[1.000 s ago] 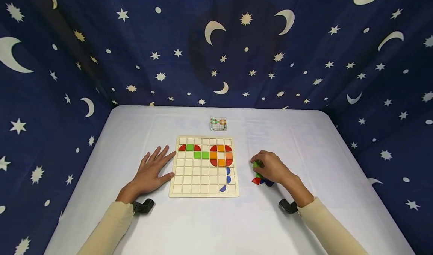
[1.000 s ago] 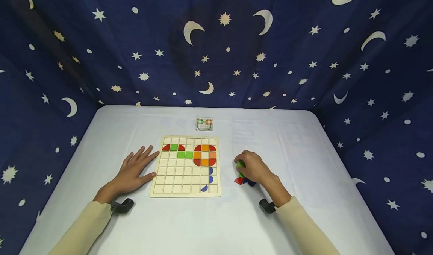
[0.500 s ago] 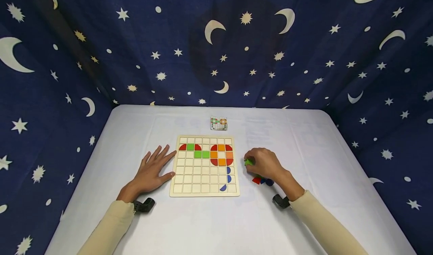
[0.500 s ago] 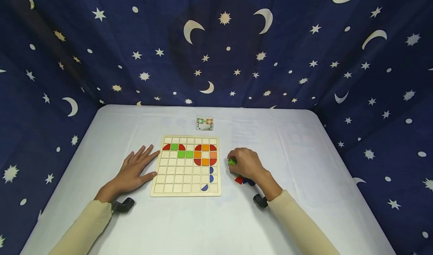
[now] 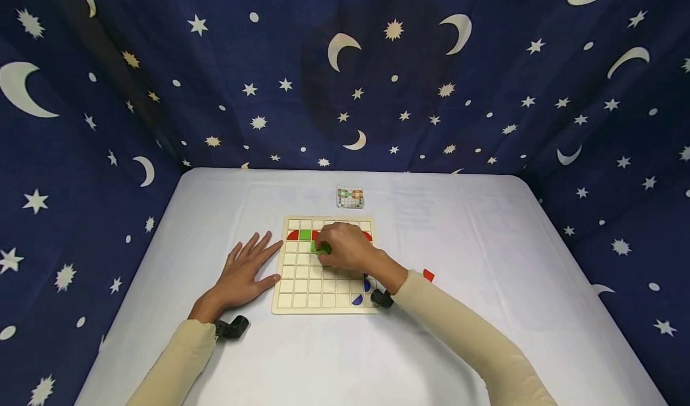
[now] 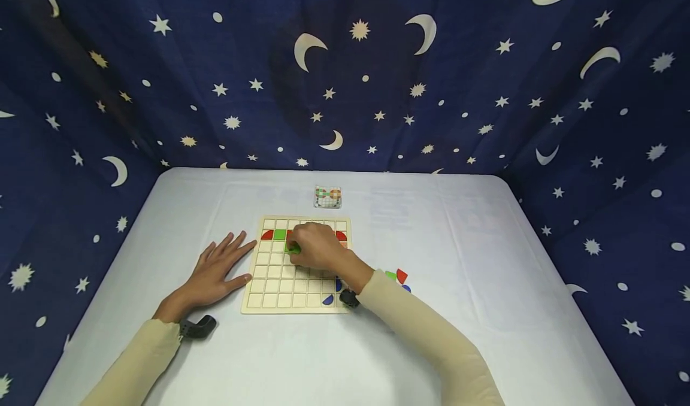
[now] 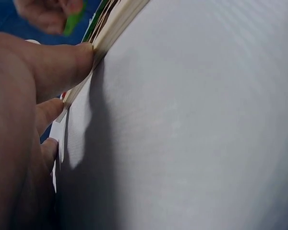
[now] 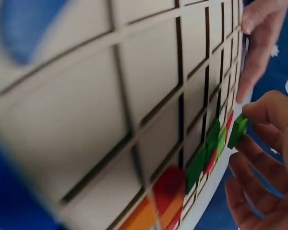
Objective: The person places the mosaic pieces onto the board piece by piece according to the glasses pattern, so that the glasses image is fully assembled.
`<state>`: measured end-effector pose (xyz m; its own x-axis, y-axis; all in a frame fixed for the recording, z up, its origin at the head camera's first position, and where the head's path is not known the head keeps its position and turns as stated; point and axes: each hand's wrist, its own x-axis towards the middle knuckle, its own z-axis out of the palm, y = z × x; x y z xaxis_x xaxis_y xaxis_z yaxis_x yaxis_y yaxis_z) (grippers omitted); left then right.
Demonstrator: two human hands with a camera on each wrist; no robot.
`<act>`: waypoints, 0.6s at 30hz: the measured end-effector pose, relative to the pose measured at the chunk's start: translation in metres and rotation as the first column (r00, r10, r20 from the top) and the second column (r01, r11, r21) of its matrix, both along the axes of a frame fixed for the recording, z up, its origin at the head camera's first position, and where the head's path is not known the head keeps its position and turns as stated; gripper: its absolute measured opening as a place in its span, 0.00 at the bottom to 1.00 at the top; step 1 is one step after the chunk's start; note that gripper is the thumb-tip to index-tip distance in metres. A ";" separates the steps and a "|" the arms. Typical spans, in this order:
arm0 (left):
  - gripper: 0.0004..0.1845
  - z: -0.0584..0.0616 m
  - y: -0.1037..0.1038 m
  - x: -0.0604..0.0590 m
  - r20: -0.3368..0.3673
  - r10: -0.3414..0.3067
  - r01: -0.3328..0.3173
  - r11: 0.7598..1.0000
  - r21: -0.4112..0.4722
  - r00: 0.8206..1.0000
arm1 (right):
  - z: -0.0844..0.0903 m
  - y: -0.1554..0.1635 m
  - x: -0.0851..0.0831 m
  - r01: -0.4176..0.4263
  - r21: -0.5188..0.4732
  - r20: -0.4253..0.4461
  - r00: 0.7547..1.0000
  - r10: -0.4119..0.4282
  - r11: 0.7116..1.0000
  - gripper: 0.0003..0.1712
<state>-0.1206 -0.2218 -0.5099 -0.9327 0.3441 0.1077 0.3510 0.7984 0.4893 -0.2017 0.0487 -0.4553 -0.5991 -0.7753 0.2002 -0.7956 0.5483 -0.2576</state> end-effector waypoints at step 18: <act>0.38 0.003 0.000 0.000 0.019 -0.013 0.013 1.000 -0.023 1.000 | -0.016 -0.067 -0.008 -0.044 0.076 0.028 0.999 0.042 0.996 0.05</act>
<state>-0.1210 -0.2215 -0.5068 -0.9300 0.3583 0.0819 0.3522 0.8049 0.4775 -0.2099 -0.0180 -0.4712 -0.5692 -0.8128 0.1243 -0.8124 0.5327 -0.2372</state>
